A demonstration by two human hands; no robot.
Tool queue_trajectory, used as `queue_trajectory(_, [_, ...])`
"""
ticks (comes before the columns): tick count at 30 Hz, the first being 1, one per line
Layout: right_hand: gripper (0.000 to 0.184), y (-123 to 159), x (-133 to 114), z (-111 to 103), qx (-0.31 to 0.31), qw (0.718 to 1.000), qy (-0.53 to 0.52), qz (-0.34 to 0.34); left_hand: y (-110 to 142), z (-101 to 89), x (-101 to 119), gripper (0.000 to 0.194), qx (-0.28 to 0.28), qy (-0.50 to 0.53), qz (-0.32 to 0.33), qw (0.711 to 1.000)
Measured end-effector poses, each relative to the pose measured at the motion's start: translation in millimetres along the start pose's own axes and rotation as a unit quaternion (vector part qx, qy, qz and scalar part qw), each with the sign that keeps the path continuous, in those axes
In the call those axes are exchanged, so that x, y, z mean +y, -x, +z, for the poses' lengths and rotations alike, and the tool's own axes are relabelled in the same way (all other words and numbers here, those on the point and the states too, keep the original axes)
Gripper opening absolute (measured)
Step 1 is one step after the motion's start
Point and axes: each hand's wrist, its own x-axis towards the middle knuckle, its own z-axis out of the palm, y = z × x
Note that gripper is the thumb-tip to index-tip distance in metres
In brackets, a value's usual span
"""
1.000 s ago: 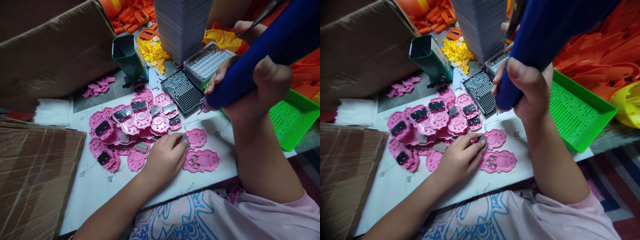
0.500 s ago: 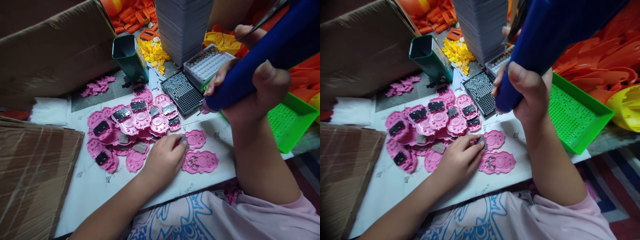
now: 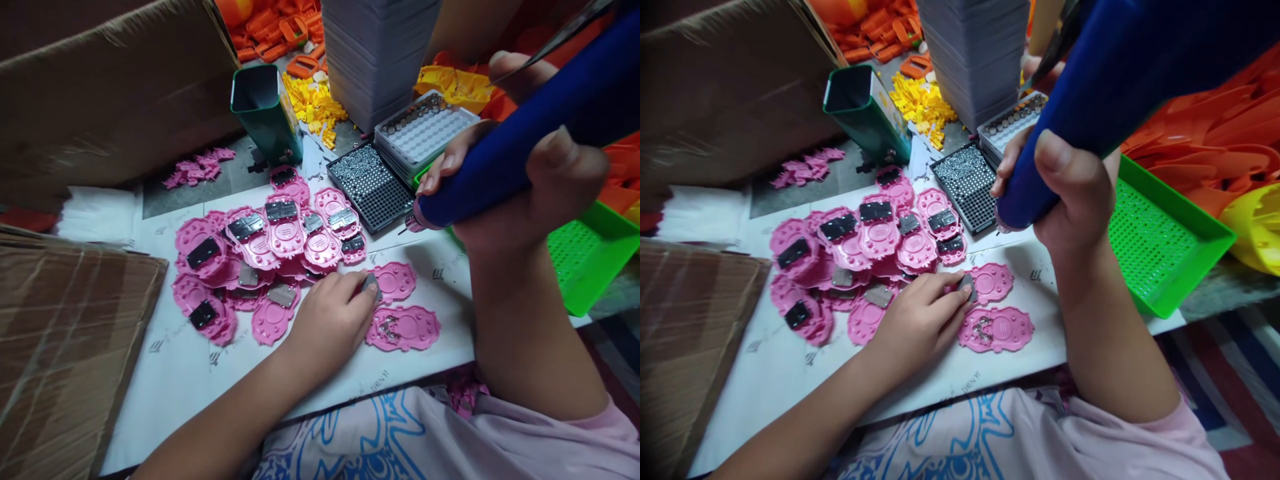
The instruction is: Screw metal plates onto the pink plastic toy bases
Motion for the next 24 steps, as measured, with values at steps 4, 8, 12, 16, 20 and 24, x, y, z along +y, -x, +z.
queue_trajectory(4, [0.036, 3.3, -1.4, 1.0, -0.001, 1.000, 0.000, -0.002, -1.3, -0.5, 0.9, 0.016, -0.010, -0.012, 0.004, 1.000])
queue_trajectory(8, [0.040, 3.4, -1.0, -0.6, -0.023, 1.000, -0.011, -0.004, -1.1, -0.1, 1.4, 0.014, -0.012, -0.023, -0.002, 1.000])
queue_trajectory(12, [0.039, -12.3, 4.8, -2.0, -0.028, 0.999, 0.001, -0.047, 0.5, 1.8, 0.3, 0.012, 0.000, -0.027, 0.000, 1.000])
queue_trajectory(16, [0.020, -37.0, 16.1, 5.0, -0.005, 0.996, 0.002, -0.086, 1.9, 4.8, -0.8, 0.010, 0.021, -0.018, -0.001, 1.000])
queue_trajectory(20, [0.023, -51.3, 31.2, 17.6, -0.007, 0.997, 0.008, -0.075, 2.8, 7.7, -1.1, 0.010, 0.033, -0.016, -0.001, 0.999])
queue_trajectory(24, [0.029, -51.9, 46.0, 27.9, -0.014, 0.999, -0.011, -0.042, 3.9, 9.5, -0.5, 0.013, 0.038, -0.025, -0.003, 0.999])
